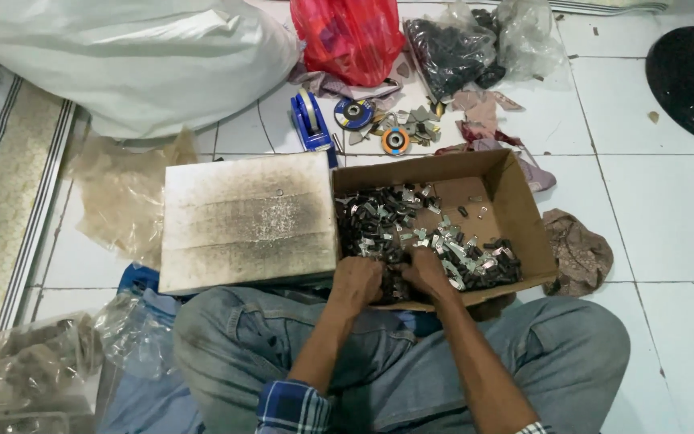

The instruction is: Sorting and organizing various small metal hardware components from bags into a cardboard box and onto a board.

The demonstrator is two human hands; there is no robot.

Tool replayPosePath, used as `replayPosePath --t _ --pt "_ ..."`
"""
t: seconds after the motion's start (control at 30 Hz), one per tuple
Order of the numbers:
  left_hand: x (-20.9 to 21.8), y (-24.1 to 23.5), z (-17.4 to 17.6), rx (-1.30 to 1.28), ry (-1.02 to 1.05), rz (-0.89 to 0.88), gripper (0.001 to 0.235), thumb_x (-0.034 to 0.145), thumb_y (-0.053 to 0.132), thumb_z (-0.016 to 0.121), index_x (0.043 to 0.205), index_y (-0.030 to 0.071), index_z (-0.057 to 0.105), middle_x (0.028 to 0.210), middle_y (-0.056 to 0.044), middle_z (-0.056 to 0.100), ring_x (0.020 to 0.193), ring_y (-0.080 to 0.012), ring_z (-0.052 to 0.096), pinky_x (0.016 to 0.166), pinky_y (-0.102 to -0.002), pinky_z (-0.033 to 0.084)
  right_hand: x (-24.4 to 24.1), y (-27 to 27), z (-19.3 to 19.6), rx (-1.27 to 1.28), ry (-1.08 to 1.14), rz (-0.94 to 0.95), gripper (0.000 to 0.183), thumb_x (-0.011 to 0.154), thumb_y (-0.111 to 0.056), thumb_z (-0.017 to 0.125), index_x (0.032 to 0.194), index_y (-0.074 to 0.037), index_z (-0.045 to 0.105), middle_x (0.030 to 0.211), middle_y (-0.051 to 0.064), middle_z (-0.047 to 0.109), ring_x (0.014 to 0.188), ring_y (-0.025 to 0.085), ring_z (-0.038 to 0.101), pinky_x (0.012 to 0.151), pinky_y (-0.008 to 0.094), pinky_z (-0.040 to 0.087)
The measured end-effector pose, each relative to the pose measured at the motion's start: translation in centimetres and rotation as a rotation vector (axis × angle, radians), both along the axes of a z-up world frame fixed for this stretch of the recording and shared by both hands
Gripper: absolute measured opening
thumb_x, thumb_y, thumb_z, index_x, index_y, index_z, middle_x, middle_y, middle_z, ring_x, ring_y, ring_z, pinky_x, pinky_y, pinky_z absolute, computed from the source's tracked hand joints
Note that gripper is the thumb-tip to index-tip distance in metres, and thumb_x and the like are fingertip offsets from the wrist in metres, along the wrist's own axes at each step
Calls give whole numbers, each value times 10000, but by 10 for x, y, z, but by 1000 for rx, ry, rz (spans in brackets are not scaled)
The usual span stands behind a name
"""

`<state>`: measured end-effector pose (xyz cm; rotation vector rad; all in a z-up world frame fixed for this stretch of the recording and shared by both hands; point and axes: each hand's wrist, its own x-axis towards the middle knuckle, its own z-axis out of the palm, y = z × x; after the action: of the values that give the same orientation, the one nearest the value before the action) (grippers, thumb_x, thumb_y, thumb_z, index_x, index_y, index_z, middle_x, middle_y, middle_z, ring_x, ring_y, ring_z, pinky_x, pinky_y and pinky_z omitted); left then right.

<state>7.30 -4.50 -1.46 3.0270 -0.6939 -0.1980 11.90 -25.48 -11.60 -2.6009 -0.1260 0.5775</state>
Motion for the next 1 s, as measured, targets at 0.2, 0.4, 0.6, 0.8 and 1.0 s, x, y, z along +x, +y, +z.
replayPosePath --t 0.2,0.4,0.6,0.8,1.0 --pt "7 -4 -32 -306 -20 163 204 835 107 703 637 139 663 504 -45 603 483 -225 623 453 -334 439 -4 -7 -10 69 112 -185 425 878 -276 702 1279 -142 739 1218 206 742 1159 432 690 933 541 580" --pt "5 -2 8 -268 -14 195 107 891 24 661 927 47 760 685 -96 715 650 -255 728 538 -334 537 -6 29 77 29 -74 -45 501 880 -212 672 1372 -126 630 1271 238 664 1229 469 620 1032 570 520" --pt "2 -1 32 -296 7 174 135 882 4 643 949 32 758 705 -121 736 667 -279 737 570 -371 562 7 -1 -22 -39 -213 66 281 847 -264 687 1089 -161 785 1044 175 679 1073 430 692 928 520 578" --pt "2 -1 44 -323 -47 169 95 837 30 676 772 56 740 594 -129 695 566 -265 697 519 -336 534 -8 16 43 249 -151 -220 297 881 -277 776 1138 -128 776 1075 177 760 1026 376 740 893 504 595" --pt "0 4 39 -353 95 175 370 904 81 646 1274 81 639 975 -144 763 804 -343 761 680 -457 596 -10 24 82 743 -198 -195 170 949 -134 762 1091 -42 781 962 224 761 941 254 690 825 469 561"
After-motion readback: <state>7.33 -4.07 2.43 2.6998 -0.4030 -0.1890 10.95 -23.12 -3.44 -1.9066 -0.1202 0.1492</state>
